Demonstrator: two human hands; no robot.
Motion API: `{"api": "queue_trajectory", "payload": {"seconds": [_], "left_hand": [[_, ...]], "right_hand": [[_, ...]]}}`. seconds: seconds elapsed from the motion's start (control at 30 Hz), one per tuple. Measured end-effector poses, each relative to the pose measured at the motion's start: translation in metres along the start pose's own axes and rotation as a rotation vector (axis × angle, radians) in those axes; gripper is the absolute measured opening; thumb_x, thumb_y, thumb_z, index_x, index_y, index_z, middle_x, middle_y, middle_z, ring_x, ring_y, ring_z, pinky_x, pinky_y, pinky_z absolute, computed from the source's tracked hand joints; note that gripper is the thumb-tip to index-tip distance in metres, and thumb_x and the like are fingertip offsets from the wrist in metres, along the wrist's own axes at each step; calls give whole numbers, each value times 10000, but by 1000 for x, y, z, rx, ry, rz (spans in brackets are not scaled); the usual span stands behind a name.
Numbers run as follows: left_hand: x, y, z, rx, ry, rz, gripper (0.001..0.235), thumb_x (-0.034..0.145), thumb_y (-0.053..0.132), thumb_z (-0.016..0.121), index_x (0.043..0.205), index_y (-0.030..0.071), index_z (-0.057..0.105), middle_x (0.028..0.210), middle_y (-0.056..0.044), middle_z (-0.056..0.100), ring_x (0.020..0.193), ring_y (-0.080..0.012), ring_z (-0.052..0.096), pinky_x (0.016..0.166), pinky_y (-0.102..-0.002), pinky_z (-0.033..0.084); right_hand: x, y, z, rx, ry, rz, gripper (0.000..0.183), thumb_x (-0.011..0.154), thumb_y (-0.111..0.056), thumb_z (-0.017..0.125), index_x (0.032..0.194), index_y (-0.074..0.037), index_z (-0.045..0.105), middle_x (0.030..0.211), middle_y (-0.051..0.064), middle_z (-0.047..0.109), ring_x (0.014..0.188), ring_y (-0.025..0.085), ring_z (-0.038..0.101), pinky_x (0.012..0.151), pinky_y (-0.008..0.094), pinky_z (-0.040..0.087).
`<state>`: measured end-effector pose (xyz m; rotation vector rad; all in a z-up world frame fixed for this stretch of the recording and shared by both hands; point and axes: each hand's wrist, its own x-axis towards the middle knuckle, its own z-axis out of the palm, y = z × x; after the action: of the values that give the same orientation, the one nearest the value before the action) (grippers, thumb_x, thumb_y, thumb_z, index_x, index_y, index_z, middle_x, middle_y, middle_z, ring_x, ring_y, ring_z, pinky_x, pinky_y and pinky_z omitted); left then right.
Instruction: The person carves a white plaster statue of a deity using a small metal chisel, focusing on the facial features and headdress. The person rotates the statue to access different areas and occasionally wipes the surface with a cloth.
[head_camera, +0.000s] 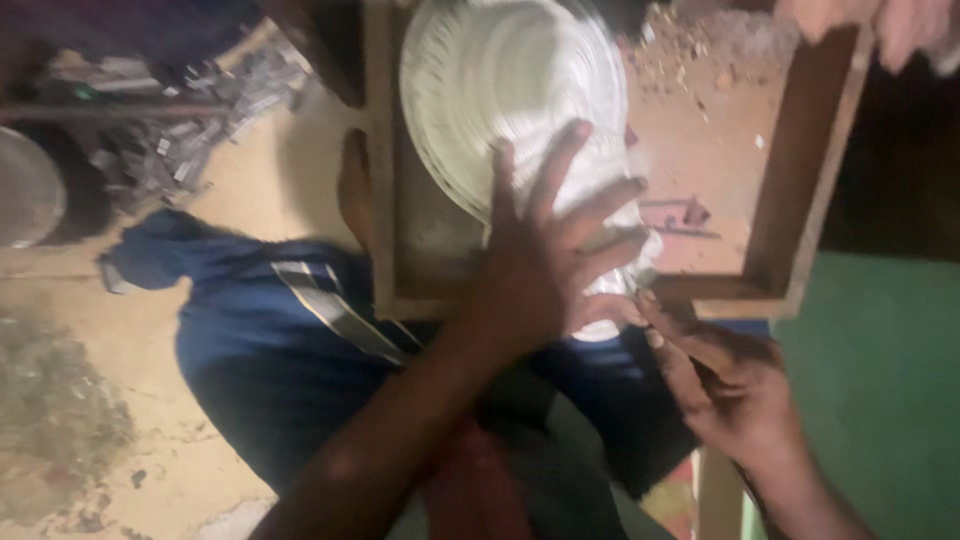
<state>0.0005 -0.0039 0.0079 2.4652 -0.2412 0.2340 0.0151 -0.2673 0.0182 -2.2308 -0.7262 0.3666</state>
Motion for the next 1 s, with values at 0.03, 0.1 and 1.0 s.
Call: {"api": "queue_trajectory", "payload": {"seconds": [0.03,0.1,1.0], "left_hand": [[2,-3,-2,-1,15,-6,616,676,548,826,1222,267,771,1567,32,470,1562,-384,98,1186,-851,36],[1,-2,0,-12,21,-5,614,668,544,831,1210,260,776,1559,20,479,1558,-385,103,1179,-854,30],[3,0,-2,-7,-5,2,669,646,522,866,1243,240,755,1559,0,476,1550,-403,119,1158,-853,56]], "right_hand": [[6,1,1,-47,-4,44,256,958,-75,713,1210,-86,760,900,35,773,530,43,591,499,222,457],[5,3,0,-77,-27,78,308,936,-71,721,1240,-75,765,747,13,755,481,48,561,470,232,440],[10,-11,-4,-26,-34,52,282,946,-117,696,1222,-133,753,673,-3,703,487,42,520,459,226,407]]}}
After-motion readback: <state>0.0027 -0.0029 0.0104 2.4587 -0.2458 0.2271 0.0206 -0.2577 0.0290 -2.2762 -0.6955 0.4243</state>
